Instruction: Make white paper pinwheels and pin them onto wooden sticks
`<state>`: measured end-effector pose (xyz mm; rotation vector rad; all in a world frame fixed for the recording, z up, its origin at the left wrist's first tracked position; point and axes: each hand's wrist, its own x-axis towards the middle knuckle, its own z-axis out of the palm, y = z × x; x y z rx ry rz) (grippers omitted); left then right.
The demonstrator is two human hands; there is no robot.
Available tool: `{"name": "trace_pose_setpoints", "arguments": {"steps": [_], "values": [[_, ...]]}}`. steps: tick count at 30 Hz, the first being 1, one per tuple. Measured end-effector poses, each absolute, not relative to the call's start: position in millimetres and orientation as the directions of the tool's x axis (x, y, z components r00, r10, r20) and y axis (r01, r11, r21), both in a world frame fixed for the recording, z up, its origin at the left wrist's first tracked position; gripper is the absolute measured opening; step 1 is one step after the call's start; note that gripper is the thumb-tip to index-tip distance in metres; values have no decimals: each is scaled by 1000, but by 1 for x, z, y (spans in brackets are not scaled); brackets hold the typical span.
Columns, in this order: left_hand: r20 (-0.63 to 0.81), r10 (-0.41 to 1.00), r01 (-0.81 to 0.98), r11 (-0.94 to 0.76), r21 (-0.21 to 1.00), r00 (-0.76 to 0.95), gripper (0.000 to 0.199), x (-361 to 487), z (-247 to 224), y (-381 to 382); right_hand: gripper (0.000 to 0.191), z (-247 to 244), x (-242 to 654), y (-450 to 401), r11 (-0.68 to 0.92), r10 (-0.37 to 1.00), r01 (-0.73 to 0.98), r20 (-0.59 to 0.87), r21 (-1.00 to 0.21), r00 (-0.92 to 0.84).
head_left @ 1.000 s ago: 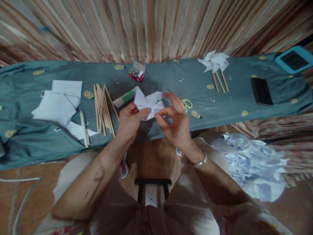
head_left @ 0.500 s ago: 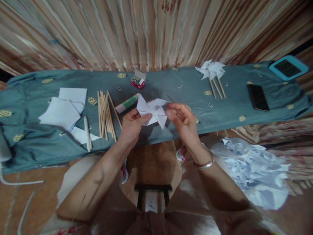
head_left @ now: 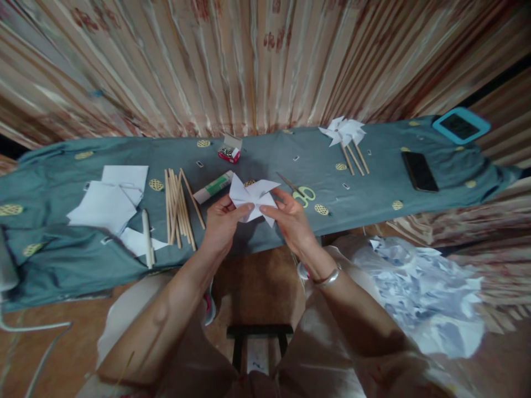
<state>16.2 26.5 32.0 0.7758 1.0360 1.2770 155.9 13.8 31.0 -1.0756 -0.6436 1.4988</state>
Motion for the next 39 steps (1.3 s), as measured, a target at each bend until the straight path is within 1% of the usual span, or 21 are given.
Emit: {"name": "trace_pose_setpoints", "arguments": {"steps": [3,8,11,18,23,31,33,35,39], "values": [[-180,983,-404,155,902,-25,37,17,33,27,72,28,151,15,-200,961,-468,-265,-861,77],[-187,982,-418,162,894,-19,33,20,35,27,62,27,147,17,-158,973,-427,-215,-890,89],[-183,983,-413,157,897,-24,32,20,36,26,59,29,147,18,-157,973,-411,-213,-898,93],[-224,974,-451,192,871,-17,35,18,36,27,62,26,145,20,-143,976,-411,-197,-900,90],[-238,971,-467,201,861,-21,35,18,36,27,60,24,146,20,-134,982,-391,-174,-911,70],[-233,972,-439,191,878,-43,34,14,38,29,58,29,143,16,-148,985,-366,-170,-919,30],[-243,969,-449,196,872,-49,35,12,38,31,57,31,142,16,-141,984,-379,-170,-915,45],[-244,967,-453,188,872,-69,37,11,37,32,52,32,143,17,-132,982,-381,-172,-915,73],[-236,965,-447,164,879,-110,35,6,34,34,43,32,150,25,-87,970,-377,-164,-922,178]]}}
